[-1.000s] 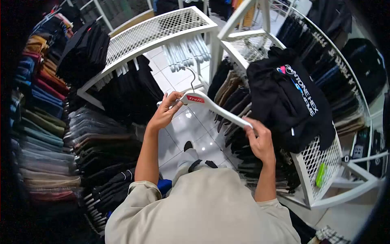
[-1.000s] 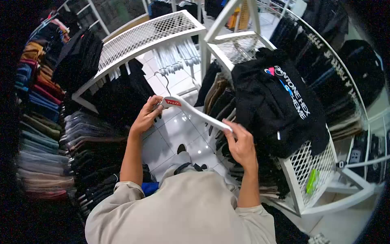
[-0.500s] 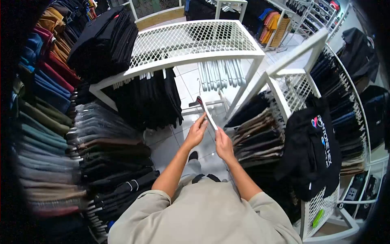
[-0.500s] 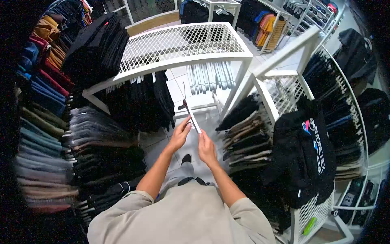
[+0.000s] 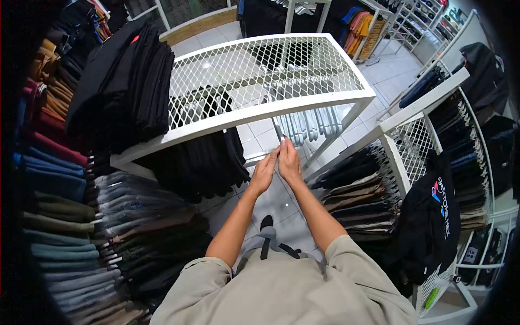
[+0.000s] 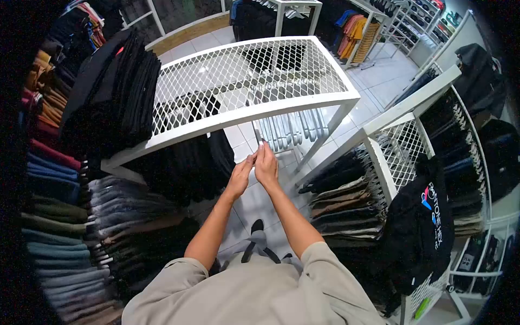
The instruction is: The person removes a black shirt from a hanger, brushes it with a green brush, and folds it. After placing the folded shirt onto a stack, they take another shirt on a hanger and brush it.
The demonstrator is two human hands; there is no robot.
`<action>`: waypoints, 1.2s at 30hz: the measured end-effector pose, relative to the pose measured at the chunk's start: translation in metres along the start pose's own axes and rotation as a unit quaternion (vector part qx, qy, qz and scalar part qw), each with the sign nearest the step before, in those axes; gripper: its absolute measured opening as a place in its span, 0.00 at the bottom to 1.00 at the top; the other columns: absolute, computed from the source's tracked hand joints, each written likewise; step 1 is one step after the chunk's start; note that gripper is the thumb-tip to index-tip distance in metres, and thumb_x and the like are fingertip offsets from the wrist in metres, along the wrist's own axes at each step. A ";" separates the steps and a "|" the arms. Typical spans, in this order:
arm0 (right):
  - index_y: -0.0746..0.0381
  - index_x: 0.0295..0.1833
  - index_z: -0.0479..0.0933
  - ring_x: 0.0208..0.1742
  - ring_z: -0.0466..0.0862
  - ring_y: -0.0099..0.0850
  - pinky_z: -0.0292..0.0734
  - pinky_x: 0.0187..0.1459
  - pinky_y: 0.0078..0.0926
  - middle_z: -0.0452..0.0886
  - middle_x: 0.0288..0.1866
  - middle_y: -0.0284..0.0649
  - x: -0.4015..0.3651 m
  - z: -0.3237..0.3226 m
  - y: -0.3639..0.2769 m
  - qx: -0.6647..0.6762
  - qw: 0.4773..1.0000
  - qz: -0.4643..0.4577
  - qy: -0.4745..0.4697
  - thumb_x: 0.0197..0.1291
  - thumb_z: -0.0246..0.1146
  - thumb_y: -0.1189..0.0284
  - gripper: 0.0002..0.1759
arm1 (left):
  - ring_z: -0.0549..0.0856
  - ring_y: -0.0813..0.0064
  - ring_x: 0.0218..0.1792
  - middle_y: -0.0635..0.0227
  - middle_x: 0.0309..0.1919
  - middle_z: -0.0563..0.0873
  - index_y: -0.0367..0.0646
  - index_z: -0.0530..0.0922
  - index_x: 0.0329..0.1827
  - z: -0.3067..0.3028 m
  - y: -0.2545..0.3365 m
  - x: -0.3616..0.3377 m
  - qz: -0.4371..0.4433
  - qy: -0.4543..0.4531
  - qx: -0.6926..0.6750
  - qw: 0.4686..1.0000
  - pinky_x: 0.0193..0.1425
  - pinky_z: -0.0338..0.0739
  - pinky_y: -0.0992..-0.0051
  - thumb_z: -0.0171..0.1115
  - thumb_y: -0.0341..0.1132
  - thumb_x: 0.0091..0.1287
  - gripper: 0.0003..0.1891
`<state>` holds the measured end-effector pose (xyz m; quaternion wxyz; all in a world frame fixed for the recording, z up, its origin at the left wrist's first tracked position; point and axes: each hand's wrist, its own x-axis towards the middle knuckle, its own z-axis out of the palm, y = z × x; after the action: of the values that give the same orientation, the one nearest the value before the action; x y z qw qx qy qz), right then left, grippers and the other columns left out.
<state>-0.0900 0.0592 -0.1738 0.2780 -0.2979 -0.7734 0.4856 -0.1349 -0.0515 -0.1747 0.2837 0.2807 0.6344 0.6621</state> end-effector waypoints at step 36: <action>0.65 0.66 0.80 0.26 0.70 0.15 0.68 0.28 0.18 0.75 0.43 0.35 -0.166 -0.251 -0.047 -0.060 0.966 0.081 0.238 0.73 0.64 0.76 0.18 | 0.86 0.64 0.60 0.54 0.57 0.89 0.36 0.81 0.67 0.108 0.090 -0.035 -0.030 -0.312 0.040 0.949 0.67 0.77 0.68 0.50 0.50 0.84 0.26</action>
<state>0.1927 0.0682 -0.0601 0.3955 -0.4828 -0.6860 0.3740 -0.0337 -0.0066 -0.0814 0.4758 0.4652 0.5480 0.5069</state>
